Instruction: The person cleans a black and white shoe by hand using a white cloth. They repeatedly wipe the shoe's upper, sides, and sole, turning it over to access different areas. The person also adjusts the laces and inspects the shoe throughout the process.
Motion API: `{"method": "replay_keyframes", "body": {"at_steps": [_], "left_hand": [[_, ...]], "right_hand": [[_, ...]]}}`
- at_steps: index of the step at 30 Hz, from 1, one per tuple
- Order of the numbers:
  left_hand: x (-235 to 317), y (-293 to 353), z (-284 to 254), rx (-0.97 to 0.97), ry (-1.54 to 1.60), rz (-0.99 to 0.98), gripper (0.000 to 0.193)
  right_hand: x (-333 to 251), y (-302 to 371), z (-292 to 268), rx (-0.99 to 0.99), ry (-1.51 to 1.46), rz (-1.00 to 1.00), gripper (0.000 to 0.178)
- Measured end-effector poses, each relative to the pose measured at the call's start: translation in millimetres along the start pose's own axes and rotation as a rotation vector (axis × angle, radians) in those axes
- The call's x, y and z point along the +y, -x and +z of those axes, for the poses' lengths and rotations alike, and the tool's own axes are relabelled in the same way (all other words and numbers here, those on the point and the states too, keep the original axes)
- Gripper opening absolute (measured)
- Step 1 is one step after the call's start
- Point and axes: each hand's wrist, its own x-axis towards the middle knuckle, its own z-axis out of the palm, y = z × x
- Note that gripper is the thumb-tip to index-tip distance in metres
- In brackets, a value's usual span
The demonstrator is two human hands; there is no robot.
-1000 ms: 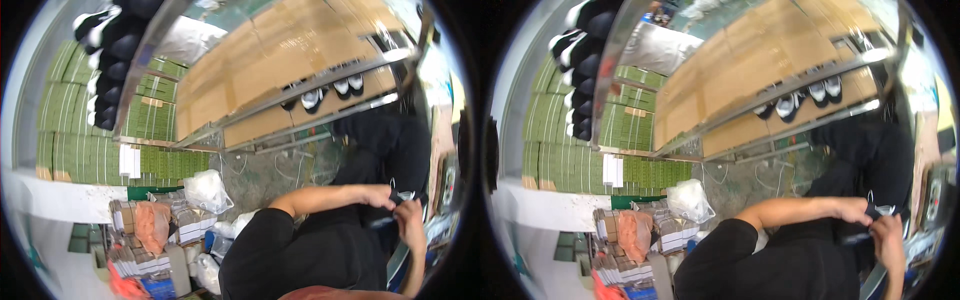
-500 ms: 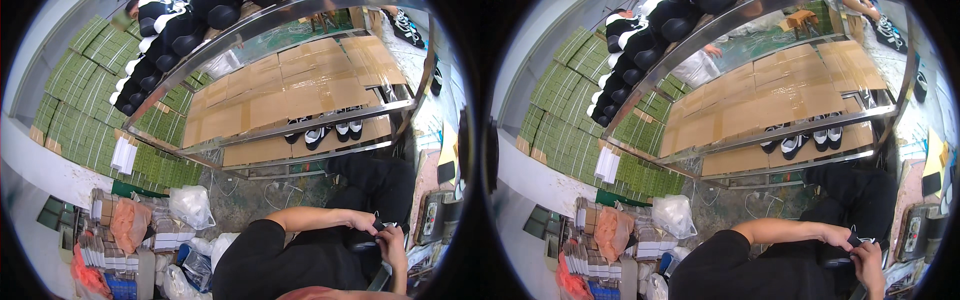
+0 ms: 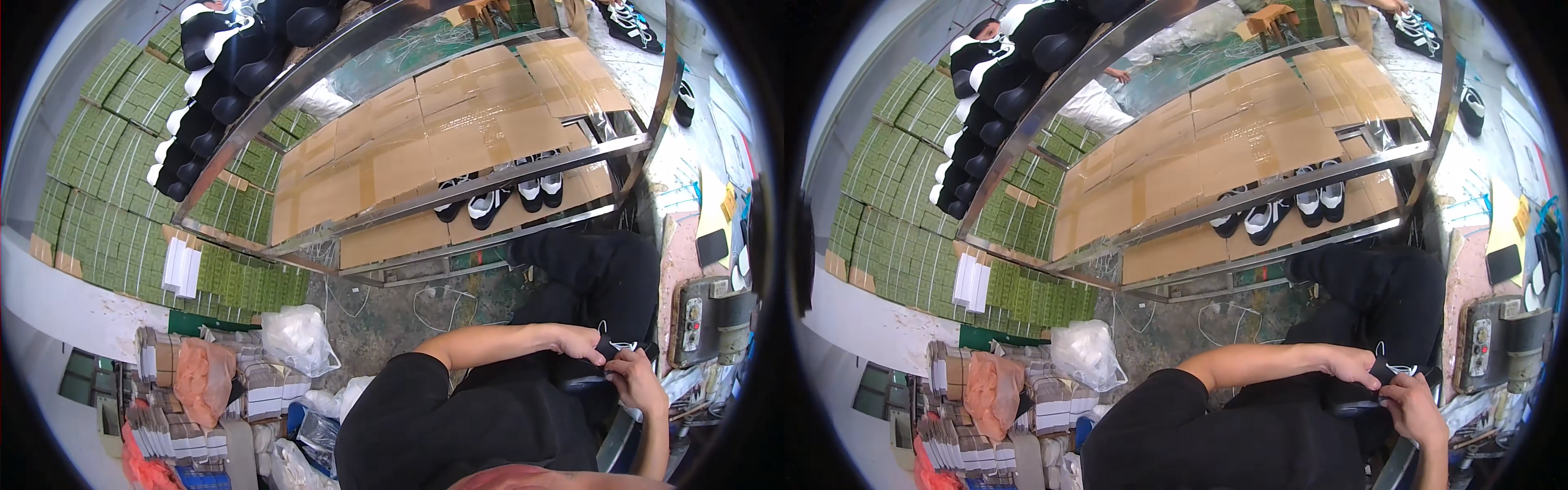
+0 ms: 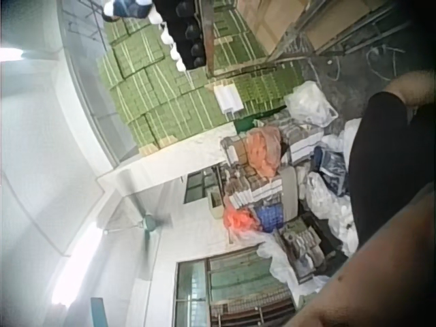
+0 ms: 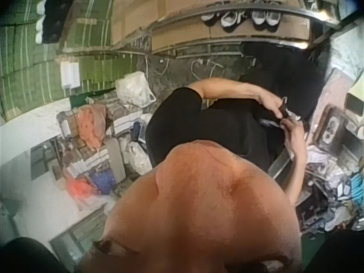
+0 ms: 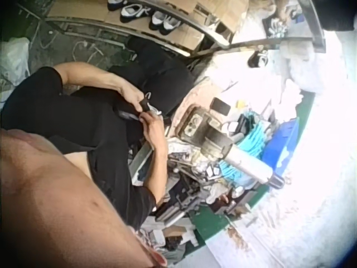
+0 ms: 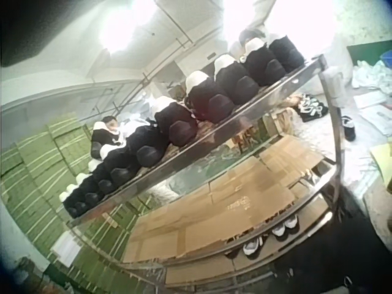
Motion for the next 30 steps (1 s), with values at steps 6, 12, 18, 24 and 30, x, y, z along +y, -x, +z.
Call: {"method": "replay_keyframes", "body": {"at_steps": [6,12,18,24,30], "left_hand": [[-1,-1,1,0.030,-0.006,-0.013,0.020],[5,3,-1,0.042,-0.018,-0.036,0.021],[3,9,-1,0.038,0.008,-0.016,0.021],[-1,2,-6,0.051,-0.094,-0.030,0.022],[23,9,-8,0.057,-0.053,-0.250,0.022]], "right_hand": [[-2,-2,-4,0.004,-0.012,-0.003,0.019],[4,-2,5,0.110,-0.074,0.006,0.019],[-4,-5,13,0.159,-0.029,0.003,0.018],[-5,-7,-7,-0.025,0.068,-0.096,0.012],[36,-1,-13,-0.190,-0.227,-0.211,0.007]]}}
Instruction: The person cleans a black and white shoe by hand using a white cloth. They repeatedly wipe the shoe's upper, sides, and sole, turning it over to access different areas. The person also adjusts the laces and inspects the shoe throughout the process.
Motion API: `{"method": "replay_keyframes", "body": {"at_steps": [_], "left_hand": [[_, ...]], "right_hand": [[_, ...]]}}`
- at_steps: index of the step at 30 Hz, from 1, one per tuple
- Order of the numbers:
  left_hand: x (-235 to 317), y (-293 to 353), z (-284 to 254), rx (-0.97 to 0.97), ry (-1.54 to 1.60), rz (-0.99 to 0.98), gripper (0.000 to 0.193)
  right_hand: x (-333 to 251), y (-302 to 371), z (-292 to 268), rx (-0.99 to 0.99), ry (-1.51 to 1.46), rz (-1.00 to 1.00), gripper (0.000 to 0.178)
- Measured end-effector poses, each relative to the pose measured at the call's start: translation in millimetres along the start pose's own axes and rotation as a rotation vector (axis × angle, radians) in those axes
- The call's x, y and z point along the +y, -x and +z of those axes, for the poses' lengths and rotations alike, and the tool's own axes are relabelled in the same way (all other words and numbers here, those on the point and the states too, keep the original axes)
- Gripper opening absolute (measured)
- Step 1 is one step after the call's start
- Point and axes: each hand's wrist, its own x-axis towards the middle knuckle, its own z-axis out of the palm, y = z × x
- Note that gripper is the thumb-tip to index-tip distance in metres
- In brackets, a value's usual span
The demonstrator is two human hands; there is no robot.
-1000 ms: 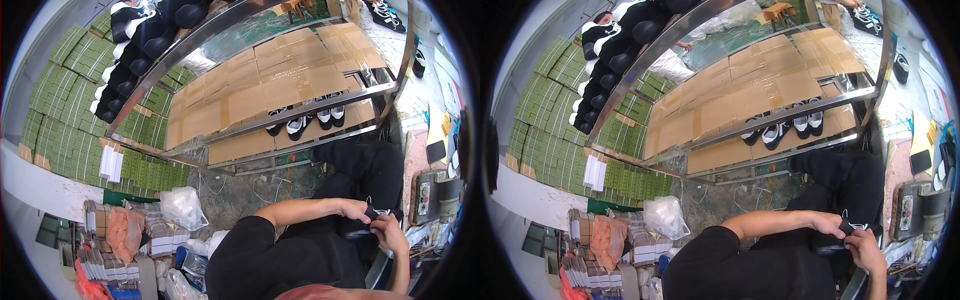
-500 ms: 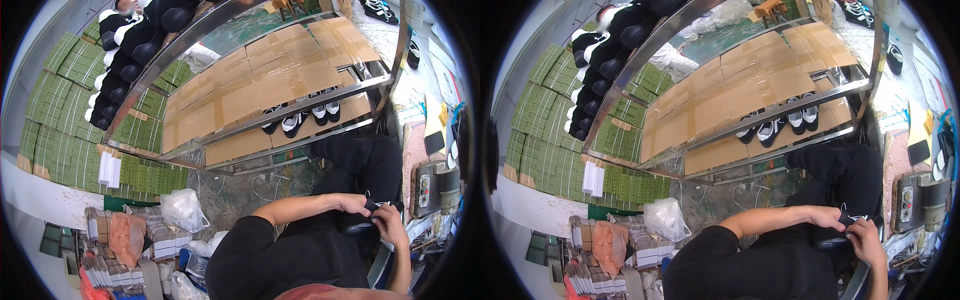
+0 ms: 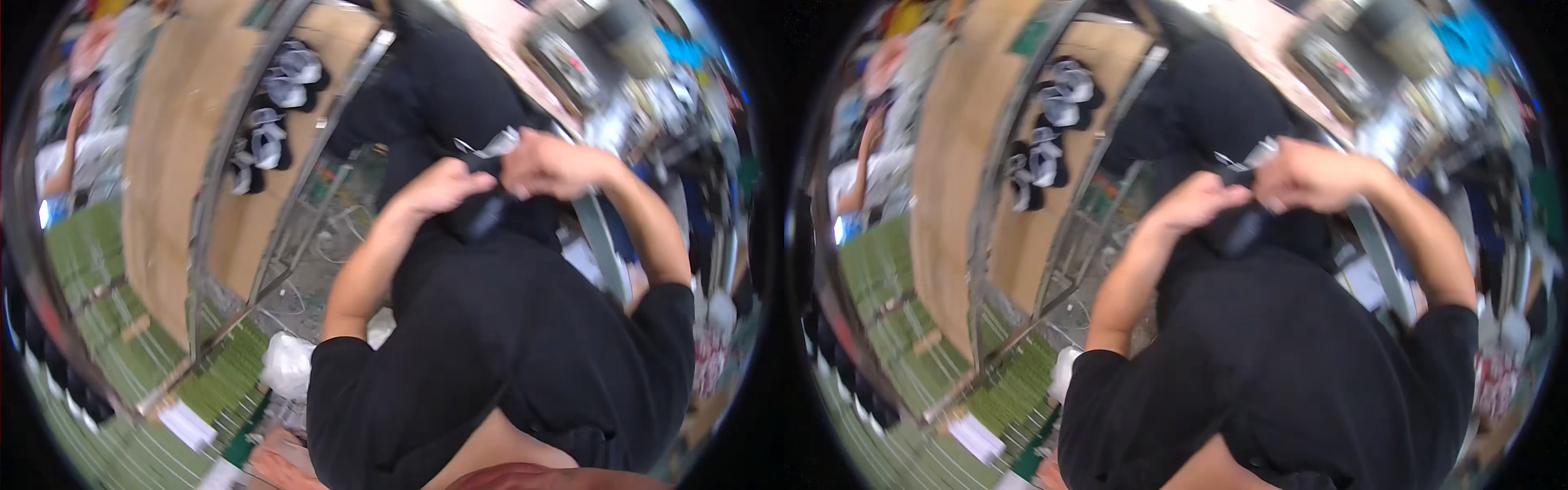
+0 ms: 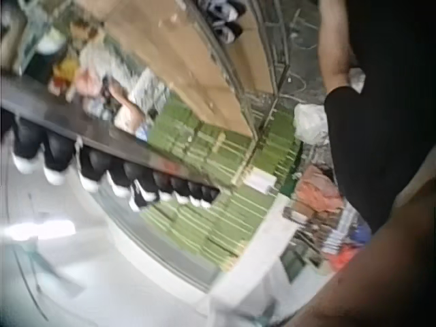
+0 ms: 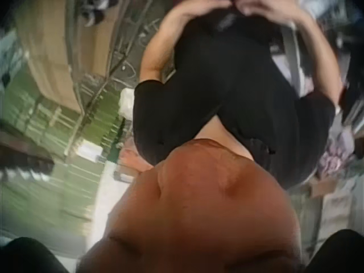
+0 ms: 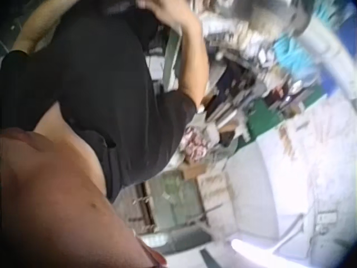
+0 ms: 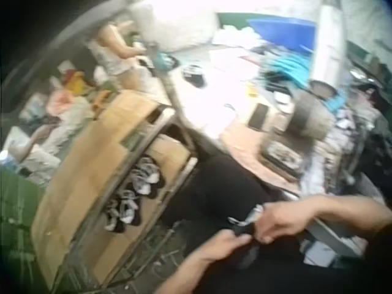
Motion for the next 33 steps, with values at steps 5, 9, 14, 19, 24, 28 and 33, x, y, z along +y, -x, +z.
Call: {"method": "replay_keyframes", "body": {"at_steps": [5,9,14,19,24,28,33], "left_hand": [[24,24,-5,0.008,0.262,0.176,0.030],[35,42,-13,0.024,0.280,0.286,0.028],[44,47,-14,0.018,0.411,0.253,0.027],[54,51,-6,0.110,0.452,0.260,0.027],[33,40,2,0.215,0.027,0.188,0.049],[44,48,14,0.183,-0.230,0.077,0.057],[38,53,9,0.198,-0.202,0.064,0.060]], "right_hand": [[-11,15,17,1.123,-0.412,0.051,0.015],[-9,29,33,1.467,-0.554,0.087,0.020],[3,23,45,1.538,-0.792,0.201,0.019],[-11,6,58,1.544,-0.607,0.278,0.019],[-59,1,73,1.029,0.359,0.151,0.028],[-52,-20,92,0.900,0.517,0.012,0.027],[-45,12,74,0.859,0.575,0.199,0.033]]}}
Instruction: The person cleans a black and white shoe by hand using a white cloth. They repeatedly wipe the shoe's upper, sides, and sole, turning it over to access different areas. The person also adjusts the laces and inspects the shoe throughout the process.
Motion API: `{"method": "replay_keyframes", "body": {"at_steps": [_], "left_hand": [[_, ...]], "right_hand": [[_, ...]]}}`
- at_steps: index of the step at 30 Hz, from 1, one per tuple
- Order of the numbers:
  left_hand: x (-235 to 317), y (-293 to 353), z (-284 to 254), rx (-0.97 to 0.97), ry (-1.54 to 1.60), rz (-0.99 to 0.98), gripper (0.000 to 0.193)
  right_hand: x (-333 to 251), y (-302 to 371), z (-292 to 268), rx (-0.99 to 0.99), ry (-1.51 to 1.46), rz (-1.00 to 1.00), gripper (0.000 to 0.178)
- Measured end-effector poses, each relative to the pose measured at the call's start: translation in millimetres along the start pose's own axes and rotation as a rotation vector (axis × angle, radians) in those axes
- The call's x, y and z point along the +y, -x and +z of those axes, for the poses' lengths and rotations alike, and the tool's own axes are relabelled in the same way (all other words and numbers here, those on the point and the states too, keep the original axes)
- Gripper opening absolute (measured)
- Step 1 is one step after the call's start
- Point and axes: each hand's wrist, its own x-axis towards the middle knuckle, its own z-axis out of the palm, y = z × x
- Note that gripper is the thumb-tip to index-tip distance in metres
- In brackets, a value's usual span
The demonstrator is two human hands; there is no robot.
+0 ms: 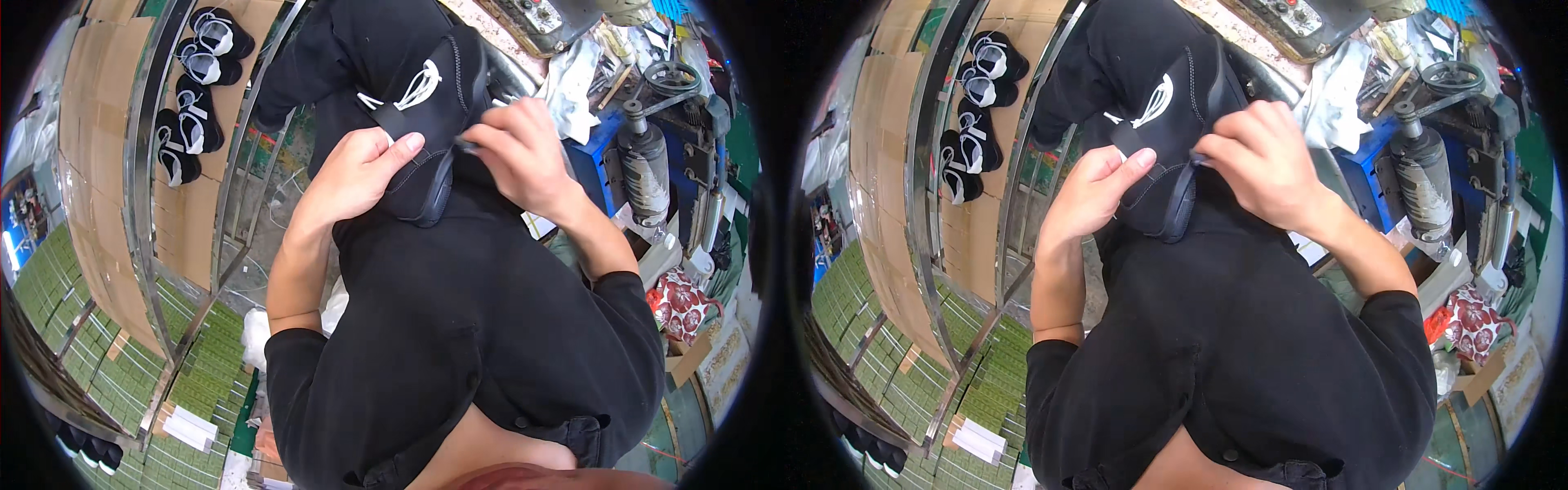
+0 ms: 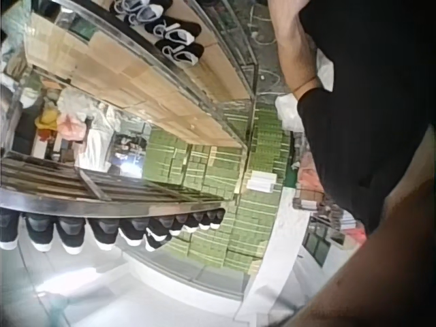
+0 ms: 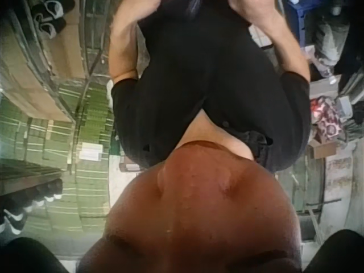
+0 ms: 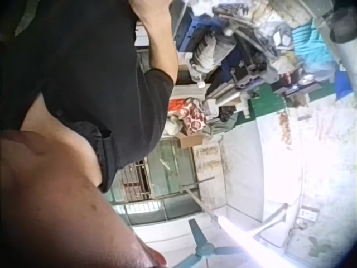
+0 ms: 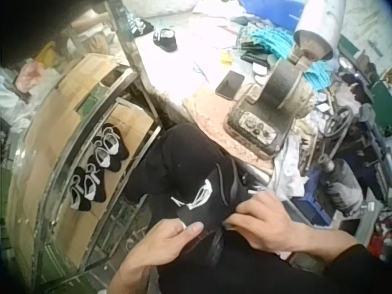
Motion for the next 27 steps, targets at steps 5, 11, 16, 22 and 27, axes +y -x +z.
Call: {"method": "replay_keyframes", "body": {"at_steps": [5,11,16,22,27], "left_hand": [[6,10,14,0.102,0.142,0.172,0.039],[23,29,19,0.205,-0.422,0.342,0.024],[14,26,40,0.351,-0.698,0.673,0.015],[7,24,59,0.437,-0.949,0.703,0.028],[6,21,60,0.486,-0.976,0.718,0.012]], "right_hand": [[7,12,-10,0.364,-0.481,0.267,0.024],[57,10,1,0.601,-1.089,0.801,0.032],[43,-23,-1,0.501,-1.252,0.930,0.038],[50,-24,6,0.492,-1.275,0.800,0.045],[68,-18,12,0.443,-1.139,0.743,0.046]]}}
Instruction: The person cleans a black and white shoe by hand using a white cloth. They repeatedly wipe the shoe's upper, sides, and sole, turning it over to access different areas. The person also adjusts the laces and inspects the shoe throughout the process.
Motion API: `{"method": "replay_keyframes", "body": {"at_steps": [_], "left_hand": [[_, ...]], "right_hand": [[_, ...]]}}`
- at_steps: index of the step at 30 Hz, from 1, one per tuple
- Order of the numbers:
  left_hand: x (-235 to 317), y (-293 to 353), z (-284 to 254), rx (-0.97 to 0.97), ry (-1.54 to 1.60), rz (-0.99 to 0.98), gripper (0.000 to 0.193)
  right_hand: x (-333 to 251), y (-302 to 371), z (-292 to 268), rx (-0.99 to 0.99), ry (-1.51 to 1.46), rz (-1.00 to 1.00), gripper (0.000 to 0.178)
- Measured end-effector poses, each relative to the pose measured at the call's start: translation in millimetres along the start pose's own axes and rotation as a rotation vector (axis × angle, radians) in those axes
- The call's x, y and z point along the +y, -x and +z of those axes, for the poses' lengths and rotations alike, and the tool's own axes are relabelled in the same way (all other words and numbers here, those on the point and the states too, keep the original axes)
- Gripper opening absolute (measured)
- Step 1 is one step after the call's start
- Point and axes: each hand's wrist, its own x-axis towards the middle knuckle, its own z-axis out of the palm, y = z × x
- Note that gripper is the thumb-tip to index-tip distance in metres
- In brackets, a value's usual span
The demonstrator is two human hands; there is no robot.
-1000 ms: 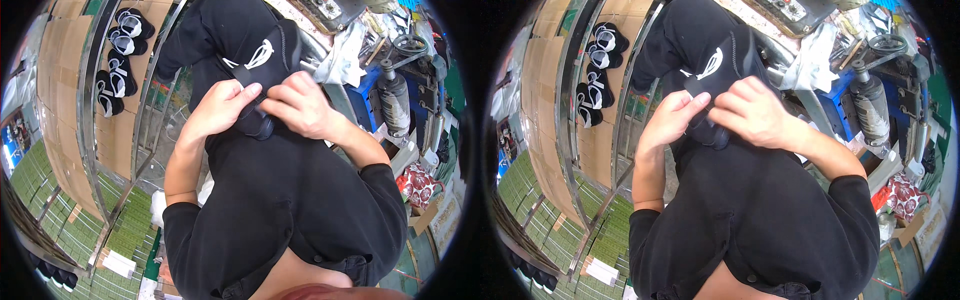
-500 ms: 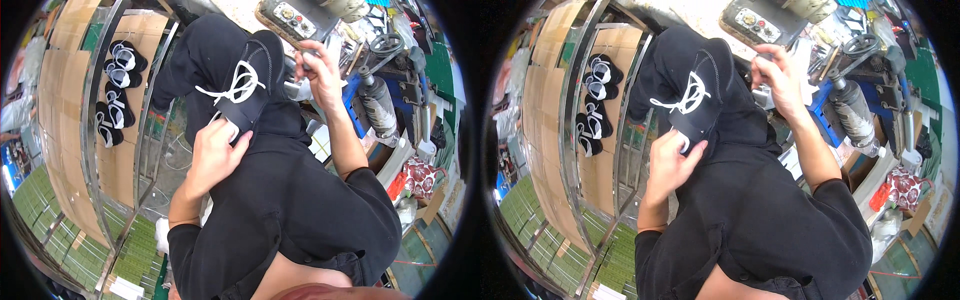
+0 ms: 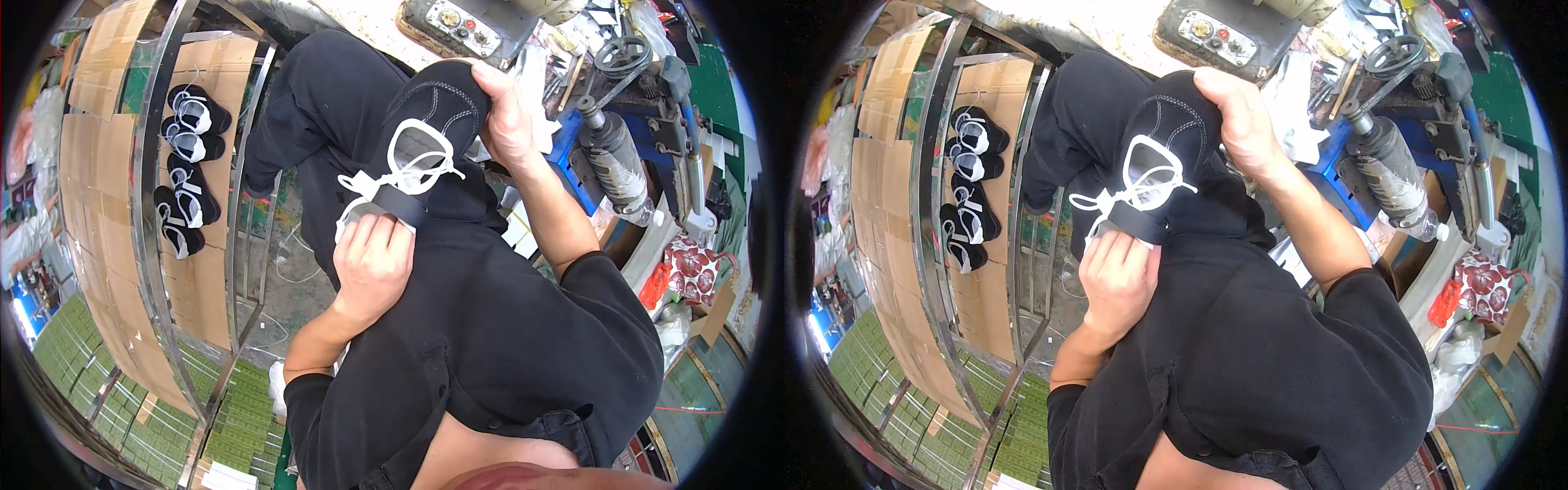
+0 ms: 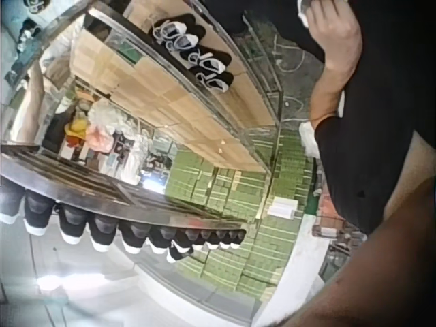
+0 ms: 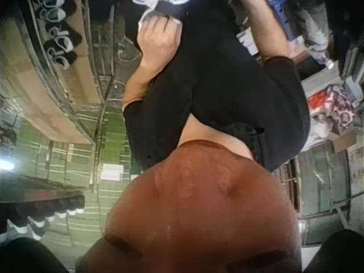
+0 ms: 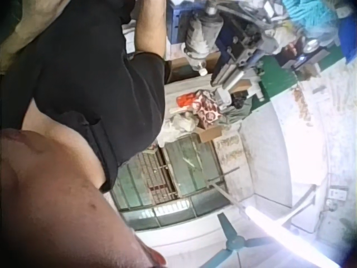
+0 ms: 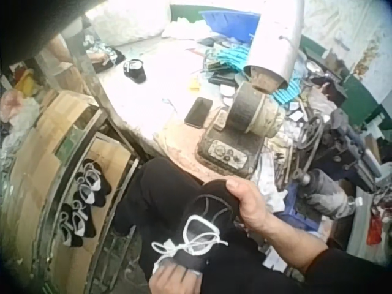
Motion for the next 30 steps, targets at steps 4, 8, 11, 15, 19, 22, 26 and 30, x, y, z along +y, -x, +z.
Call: {"method": "replay_keyframes", "body": {"at_steps": [4,8,11,15,19,22,26,30], "left_hand": [[-12,0,-6,0.131,0.024,0.066,0.027],[-41,7,-12,0.431,0.118,-0.011,0.058],[-56,1,-3,0.355,0.860,-0.451,0.082],[-81,4,-1,0.039,1.339,-0.603,0.084],[-76,-5,-4,0.082,1.323,-0.606,0.087],[-75,-9,-10,0.110,1.331,-0.624,0.089],[-82,-8,-10,0.143,1.380,-0.635,0.091],[-86,-18,-4,0.285,1.109,-0.427,0.096]], "right_hand": [[-2,0,2,0.142,-0.179,0.049,0.042],[-8,0,1,0.232,-0.290,-0.009,0.044],[-15,-3,5,0.215,-0.293,-0.112,0.051],[-10,-11,7,0.199,-0.329,-0.159,0.054],[-11,-16,7,0.162,-0.403,-0.161,0.051],[-10,-19,10,0.179,-0.440,-0.117,0.050],[-6,-24,10,0.162,-0.464,-0.112,0.048],[-4,-34,12,0.256,-0.367,-0.190,0.044]]}}
